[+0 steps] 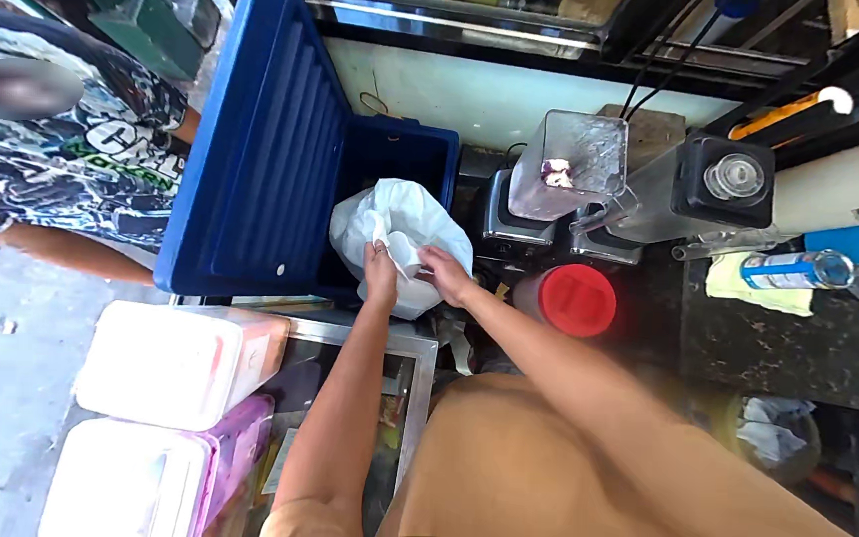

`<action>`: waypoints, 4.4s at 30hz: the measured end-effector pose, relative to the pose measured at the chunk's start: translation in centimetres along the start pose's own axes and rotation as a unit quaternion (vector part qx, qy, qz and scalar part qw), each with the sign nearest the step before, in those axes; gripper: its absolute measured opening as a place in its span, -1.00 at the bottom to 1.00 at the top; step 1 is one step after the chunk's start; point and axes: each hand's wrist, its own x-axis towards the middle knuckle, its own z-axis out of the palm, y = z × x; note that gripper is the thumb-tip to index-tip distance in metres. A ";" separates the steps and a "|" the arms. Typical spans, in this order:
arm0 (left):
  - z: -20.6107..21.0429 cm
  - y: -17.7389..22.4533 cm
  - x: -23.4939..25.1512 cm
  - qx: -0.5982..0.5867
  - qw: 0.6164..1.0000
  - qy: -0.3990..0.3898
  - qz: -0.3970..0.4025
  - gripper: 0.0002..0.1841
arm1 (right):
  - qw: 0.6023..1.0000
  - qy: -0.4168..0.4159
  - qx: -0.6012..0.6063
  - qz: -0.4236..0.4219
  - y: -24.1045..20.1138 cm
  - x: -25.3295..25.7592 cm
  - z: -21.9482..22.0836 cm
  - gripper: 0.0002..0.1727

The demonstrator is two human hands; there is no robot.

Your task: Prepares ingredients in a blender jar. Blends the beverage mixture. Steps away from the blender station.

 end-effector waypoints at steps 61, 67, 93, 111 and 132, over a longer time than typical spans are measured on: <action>12.4 -21.4 -14.8 -0.322 0.877 -0.060 -0.350 -0.54 | 0.889 0.286 0.196 0.300 11.5 -7.5 -14.4 -0.62; 13.0 -18.1 -15.4 -0.557 0.751 -0.306 -0.180 -0.40 | 0.916 0.109 0.222 0.315 0.0 -19.5 -14.8 -0.66; 26.9 25.3 -3.4 0.609 0.579 -0.327 0.432 -0.37 | 0.952 0.263 0.093 0.128 8.7 -5.4 -20.6 -0.48; 29.9 26.3 -4.9 0.698 0.556 -0.294 0.342 -0.37 | 0.808 0.330 0.482 0.076 6.5 2.0 -18.2 -0.56; 30.1 26.0 -5.1 0.695 0.571 -0.284 0.332 -0.41 | 0.892 0.401 0.206 0.037 5.8 0.1 -21.6 -0.68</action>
